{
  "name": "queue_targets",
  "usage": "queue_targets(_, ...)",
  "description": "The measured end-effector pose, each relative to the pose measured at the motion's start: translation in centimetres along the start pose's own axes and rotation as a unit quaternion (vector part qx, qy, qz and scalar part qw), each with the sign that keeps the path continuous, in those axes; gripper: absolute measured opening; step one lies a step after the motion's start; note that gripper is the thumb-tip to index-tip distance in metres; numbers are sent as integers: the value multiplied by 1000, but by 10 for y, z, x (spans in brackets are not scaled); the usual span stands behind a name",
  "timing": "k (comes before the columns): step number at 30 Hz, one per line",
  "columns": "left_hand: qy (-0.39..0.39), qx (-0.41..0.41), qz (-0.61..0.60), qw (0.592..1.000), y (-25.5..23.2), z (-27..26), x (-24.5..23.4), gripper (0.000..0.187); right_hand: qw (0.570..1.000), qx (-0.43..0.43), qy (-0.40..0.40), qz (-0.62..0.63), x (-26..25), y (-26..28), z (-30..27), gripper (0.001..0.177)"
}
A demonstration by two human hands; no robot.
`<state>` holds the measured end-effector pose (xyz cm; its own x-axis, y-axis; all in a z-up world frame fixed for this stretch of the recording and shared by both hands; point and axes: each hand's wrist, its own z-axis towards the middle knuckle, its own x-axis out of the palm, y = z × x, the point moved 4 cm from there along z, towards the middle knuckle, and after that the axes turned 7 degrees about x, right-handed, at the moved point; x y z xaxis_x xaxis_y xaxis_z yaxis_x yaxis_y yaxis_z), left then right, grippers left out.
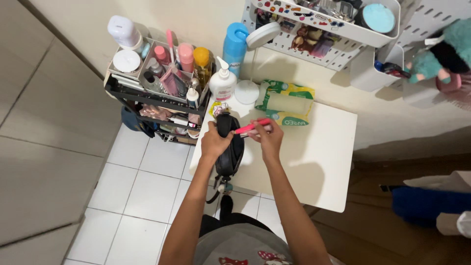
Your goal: The person tidies a desk and vanity area by applying hand sanitizer, wiping the desk surface with tissues, placing items like a small bag and wallet onto a wall-mounted organizer, and then using a computer keyboard and mouse at a nearby workstation.
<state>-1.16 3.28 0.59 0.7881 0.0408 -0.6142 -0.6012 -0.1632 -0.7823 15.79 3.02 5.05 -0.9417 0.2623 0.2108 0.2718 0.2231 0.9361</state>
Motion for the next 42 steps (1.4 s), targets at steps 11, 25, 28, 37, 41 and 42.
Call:
queue_targets(11, -191, 254, -147, 937, -18, -29, -26, 57, 995, -10, 34, 89, 37, -19, 9, 26)
queue_targets(25, -154, 217, -194, 944, 103, 37, -159, 30, 916, -144, 255, -273, 196, -63, 25, 26)
queue_targets(28, -165, 239, -188, 938, 113, 70, -177, 24, 881, -283, 206, -317, 225, -62, 24, 25)
queue_targets(37, -215, 384, -19, 898, 138, 124, -184, 34, 909, -187, 53, -370, 261, -113, 74, 15)
queue_targets(41, -203, 301, 7, 932, 148, 120, -182, 15, 875, -290, 76, -381, 270, -107, 69, 22)
queue_targets(42, -217, 287, 10, 933, 149, 117, -182, 13, 868, -303, 76, -385, 270, -106, 66, 22)
